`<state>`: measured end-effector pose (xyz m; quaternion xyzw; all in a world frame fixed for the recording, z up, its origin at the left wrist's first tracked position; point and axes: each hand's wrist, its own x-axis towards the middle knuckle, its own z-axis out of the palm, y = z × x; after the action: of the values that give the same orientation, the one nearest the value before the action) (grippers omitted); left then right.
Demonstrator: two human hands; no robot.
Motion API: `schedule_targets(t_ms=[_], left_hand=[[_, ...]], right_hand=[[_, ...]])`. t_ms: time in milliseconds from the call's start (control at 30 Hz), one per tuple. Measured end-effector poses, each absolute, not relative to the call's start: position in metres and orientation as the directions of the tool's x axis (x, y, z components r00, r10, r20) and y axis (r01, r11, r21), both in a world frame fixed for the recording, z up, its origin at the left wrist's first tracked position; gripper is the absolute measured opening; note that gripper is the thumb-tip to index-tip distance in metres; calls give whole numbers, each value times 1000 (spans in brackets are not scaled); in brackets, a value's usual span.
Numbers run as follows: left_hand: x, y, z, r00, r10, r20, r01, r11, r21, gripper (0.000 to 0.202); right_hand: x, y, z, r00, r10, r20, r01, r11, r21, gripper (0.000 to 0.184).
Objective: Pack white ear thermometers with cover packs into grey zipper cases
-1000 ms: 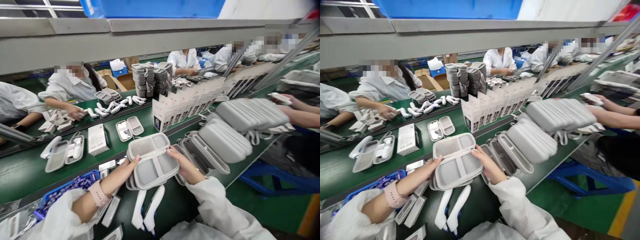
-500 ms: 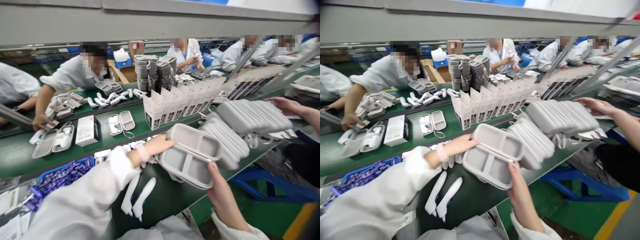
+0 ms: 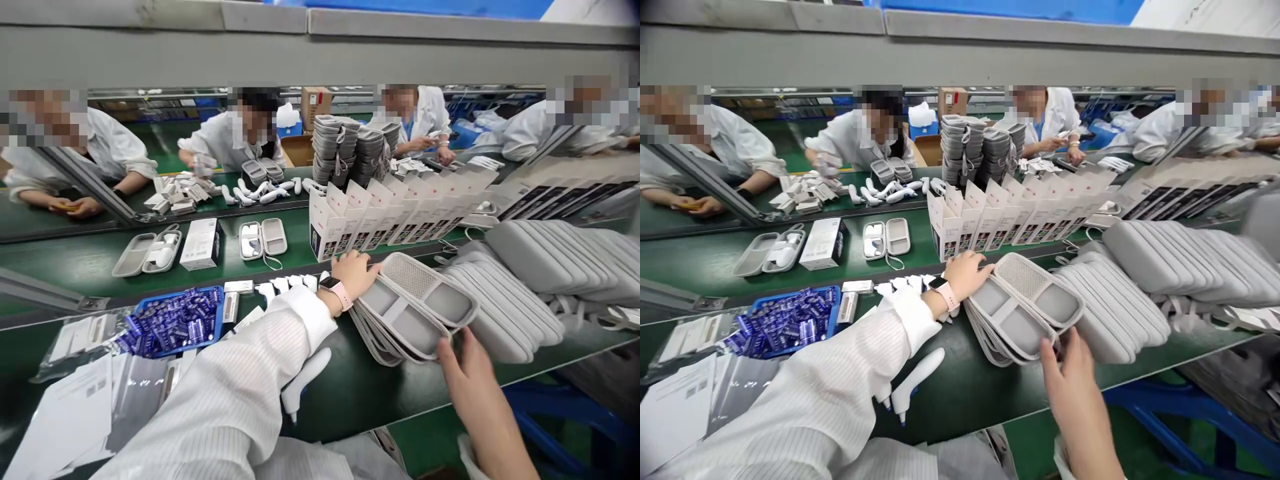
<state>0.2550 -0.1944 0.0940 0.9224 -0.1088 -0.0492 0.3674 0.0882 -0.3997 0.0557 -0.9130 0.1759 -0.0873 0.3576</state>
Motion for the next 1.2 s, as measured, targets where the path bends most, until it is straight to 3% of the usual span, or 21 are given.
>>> schedule_targets(t_ms=[67, 133, 200, 267, 333, 400, 500, 567, 633, 700, 767, 800, 867, 933, 1033, 1200], left_hand=[[234, -178, 109, 975, -220, -3, -153, -690, 707, 38], [206, -158, 125, 975, -220, -9, -140, -649, 748, 33], [169, -135, 139, 976, -219, 3, -128, -561, 818, 28], [129, -109, 145, 987, -158, 41, -93, -341, 935, 26], [90, -86, 139, 997, -69, -27, 17, -140, 990, 22], [58, -72, 124, 990, -24, -136, 136, -24, 990, 23], [23, -74, 101, 972, -112, -209, 225, 162, 961, 39], [7, -85, 94, 959, -238, -151, 223, 313, 923, 74], [-6, -95, 94, 952, -294, -84, 199, 386, 901, 99], [-16, -97, 96, 954, -289, -75, 156, 270, 950, 86], [-20, -92, 91, 947, -319, -47, 34, -48, 998, 64], [-20, -88, 84, 946, -324, -18, -66, -246, 967, 62], [-16, -81, 66, 962, -266, 53, -213, -619, 756, 58], [-9, -79, 43, 986, -118, 117, -159, -866, 475, 45], [4, -81, 16, 997, -23, 80, -42, -968, 246, 29], [20, -68, 9, 994, 65, 91, 51, -988, 146, 31]], right_hand=[[72, -390, 70, 905, -381, 188, -257, -842, -474, 81], [65, -379, 78, 929, -178, 324, -58, -936, -348, 63], [69, -372, 80, 918, 81, 389, 198, -941, -273, 37], [76, -371, 79, 900, 166, 403, 295, -913, -283, 28], [82, -373, 79, 910, 90, 404, 259, -886, -385, 28], [81, -372, 84, 884, -79, 460, 180, -851, -493, 27], [59, -352, 93, 674, -245, 697, 230, -827, -514, 14], [33, -328, 98, 626, -92, 774, 394, -820, -416, 4], [3, -303, 100, 636, 235, 735, 627, -713, -315, 14], [-22, -287, 99, 567, 477, 671, 791, -543, -282, 15], [-39, -283, 93, 528, 523, 669, 831, -480, -281, 13], [-43, -285, 89, 551, 503, 666, 813, -504, -292, 14], [-47, -294, 77, 611, 449, 652, 752, -586, -301, 14], [-46, -302, 62, 641, 400, 655, 701, -653, -287, 14], [-42, -301, 40, 642, 370, 671, 664, -706, -245, 13], [-36, -268, 6, 699, 492, 519, 649, -741, -171, 15]])
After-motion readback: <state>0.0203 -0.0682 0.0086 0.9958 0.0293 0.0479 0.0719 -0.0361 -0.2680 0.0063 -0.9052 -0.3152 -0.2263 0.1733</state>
